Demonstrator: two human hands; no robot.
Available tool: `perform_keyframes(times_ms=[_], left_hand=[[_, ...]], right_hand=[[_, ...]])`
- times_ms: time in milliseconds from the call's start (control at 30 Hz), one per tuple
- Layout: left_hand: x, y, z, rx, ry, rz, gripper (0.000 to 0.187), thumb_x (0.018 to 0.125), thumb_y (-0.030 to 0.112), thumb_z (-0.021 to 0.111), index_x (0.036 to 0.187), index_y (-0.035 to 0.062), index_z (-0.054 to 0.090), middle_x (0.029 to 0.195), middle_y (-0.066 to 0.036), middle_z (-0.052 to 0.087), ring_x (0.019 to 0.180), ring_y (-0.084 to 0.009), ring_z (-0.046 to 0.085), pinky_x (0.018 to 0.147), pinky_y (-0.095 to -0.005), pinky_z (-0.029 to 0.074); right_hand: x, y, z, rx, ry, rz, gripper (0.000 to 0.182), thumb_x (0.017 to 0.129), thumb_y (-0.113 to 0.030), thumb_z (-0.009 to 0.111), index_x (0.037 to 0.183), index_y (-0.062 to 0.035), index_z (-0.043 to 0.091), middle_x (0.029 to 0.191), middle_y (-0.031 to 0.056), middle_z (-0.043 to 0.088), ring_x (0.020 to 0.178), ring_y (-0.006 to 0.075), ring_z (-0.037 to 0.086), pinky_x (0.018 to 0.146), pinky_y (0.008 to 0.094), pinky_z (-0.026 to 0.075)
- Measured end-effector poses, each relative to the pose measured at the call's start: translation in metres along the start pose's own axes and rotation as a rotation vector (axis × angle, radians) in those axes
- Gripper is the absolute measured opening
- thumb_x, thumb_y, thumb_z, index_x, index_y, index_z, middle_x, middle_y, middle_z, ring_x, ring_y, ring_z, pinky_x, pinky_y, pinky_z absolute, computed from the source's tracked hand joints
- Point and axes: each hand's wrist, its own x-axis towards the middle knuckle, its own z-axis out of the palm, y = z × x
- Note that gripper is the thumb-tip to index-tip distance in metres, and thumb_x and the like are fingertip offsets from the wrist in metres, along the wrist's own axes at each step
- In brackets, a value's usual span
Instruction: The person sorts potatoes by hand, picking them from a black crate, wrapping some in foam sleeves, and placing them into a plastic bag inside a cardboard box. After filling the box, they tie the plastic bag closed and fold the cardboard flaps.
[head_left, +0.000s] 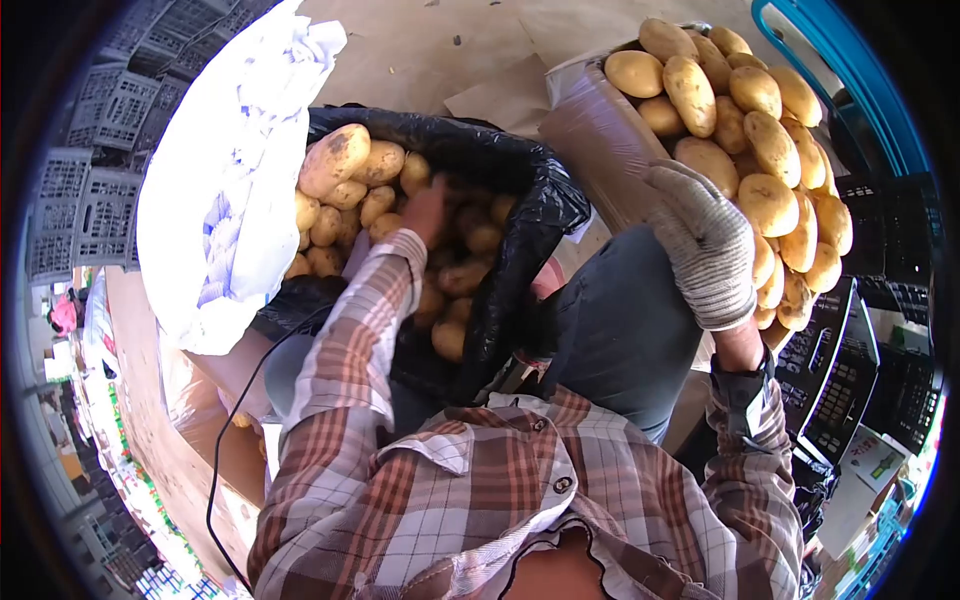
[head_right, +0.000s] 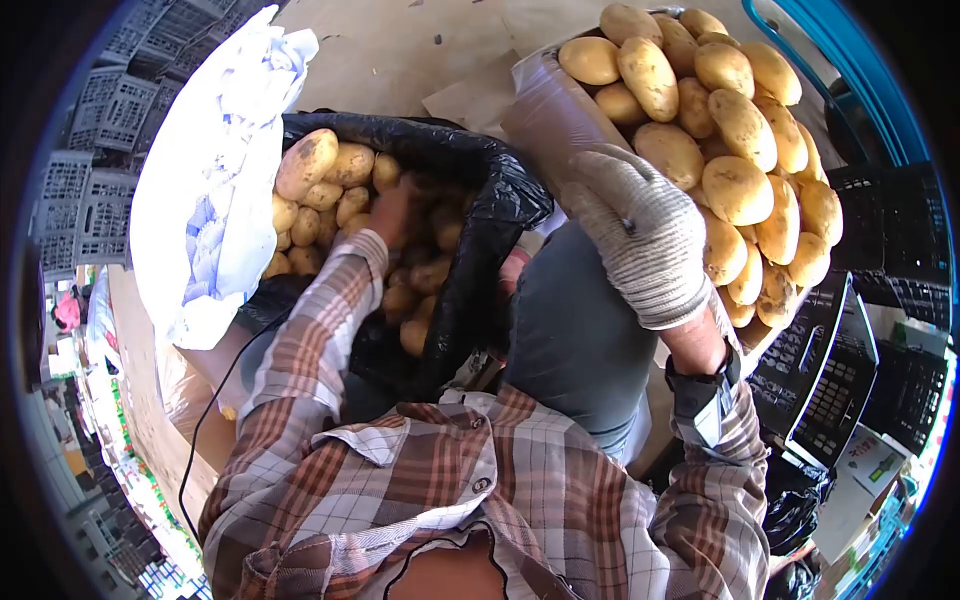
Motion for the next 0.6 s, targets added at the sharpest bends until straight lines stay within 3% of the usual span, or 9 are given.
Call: perform_keyframes(times_ms=[33,67,133,267,333,400,500,600], left_hand=[[0.002,0.002,0.022,0.235,0.169,0.106,0.032,0.087,0.015,0.046,0.116,0.0031,0.042,0.101,-0.027,0.057,0.093,-0.0386,0.057,0.077,-0.0463,0.048],[0.013,0.003,0.043,0.236,0.167,0.123,0.032,0.087,0.015,0.046,0.116,0.0031,0.042,0.101,-0.027,0.057,0.093,-0.0386,0.057,0.077,-0.0463,0.048],[0.029,0.004,0.065,0.313,0.398,-0.01,0.029,0.088,0.018,0.044,0.113,0.0041,0.047,0.094,-0.027,0.059,0.09,-0.038,0.059,0.077,-0.0461,0.048],[0.016,0.014,0.013,0.204,0.199,-0.116,0.026,0.085,0.024,0.051,0.101,0.0042,0.058,0.09,-0.023,0.061,0.088,-0.0359,0.061,0.076,-0.0456,0.049],[-0.006,0.024,-0.033,0.366,0.001,-0.043,0.029,0.081,0.031,0.055,0.086,0.0041,0.064,0.089,-0.019,0.064,0.086,-0.0349,0.061,0.074,-0.0456,0.049],[-0.026,0.002,-0.046,0.42,0.076,-0.076,0.035,0.081,0.036,0.055,0.083,0.0031,0.065,0.09,-0.017,0.064,0.086,-0.0346,0.062,0.075,-0.0457,0.049],[-0.032,-0.043,-0.05,0.441,0.171,-0.244,0.037,0.083,0.039,0.053,0.09,0.0038,0.064,0.088,-0.023,0.062,0.087,-0.0361,0.061,0.075,-0.0453,0.048],[-0.016,-0.082,-0.034,0.277,0.246,-0.345,0.053,0.076,0.05,0.059,0.095,0.0006,0.061,0.1,-0.022,0.061,0.092,-0.0361,0.06,0.083,-0.0431,0.047]], right_hand=[[0.002,-0.001,0.0,0.012,-0.007,-0.007,0.023,0.077,-0.007,0.065,0.099,-0.0013,0.062,0.098,0.0141,0.063,0.089,0.0279,0.062,0.076,0.0318,0.049],[0.002,-0.002,0.0,0.021,-0.012,-0.011,0.022,0.077,-0.007,0.065,0.098,-0.0012,0.063,0.097,0.0139,0.063,0.087,0.028,0.062,0.075,0.0322,0.049],[0.001,-0.003,-0.002,0.027,-0.002,-0.033,0.02,0.076,-0.009,0.066,0.095,-0.0022,0.064,0.093,0.0132,0.064,0.085,0.0288,0.063,0.073,0.0329,0.05],[0.0,0.002,-0.002,-0.087,-0.025,0.001,0.02,0.077,-0.009,0.064,0.096,-0.0036,0.063,0.097,0.0135,0.063,0.087,0.0288,0.062,0.076,0.0326,0.049],[-0.001,0.005,-0.002,-0.002,-0.014,0.092,0.021,0.078,-0.007,0.063,0.098,-0.0024,0.063,0.097,0.0136,0.063,0.089,0.027,0.062,0.077,0.0315,0.049],[-0.002,0.007,0.0,0.004,-0.04,0.109,0.021,0.078,-0.006,0.063,0.099,-0.0015,0.063,0.097,0.0135,0.063,0.09,0.0254,0.062,0.078,0.0305,0.048],[0.005,0.0,0.004,-0.007,-0.07,0.075,0.02,0.078,-0.008,0.064,0.097,-0.0023,0.063,0.096,0.0135,0.063,0.088,0.0267,0.063,0.077,0.0314,0.049],[0.011,-0.006,0.01,-0.047,-0.087,0.003,0.02,0.077,-0.01,0.065,0.096,-0.0025,0.064,0.094,0.0139,0.064,0.086,0.0286,0.063,0.076,0.0325,0.049]])
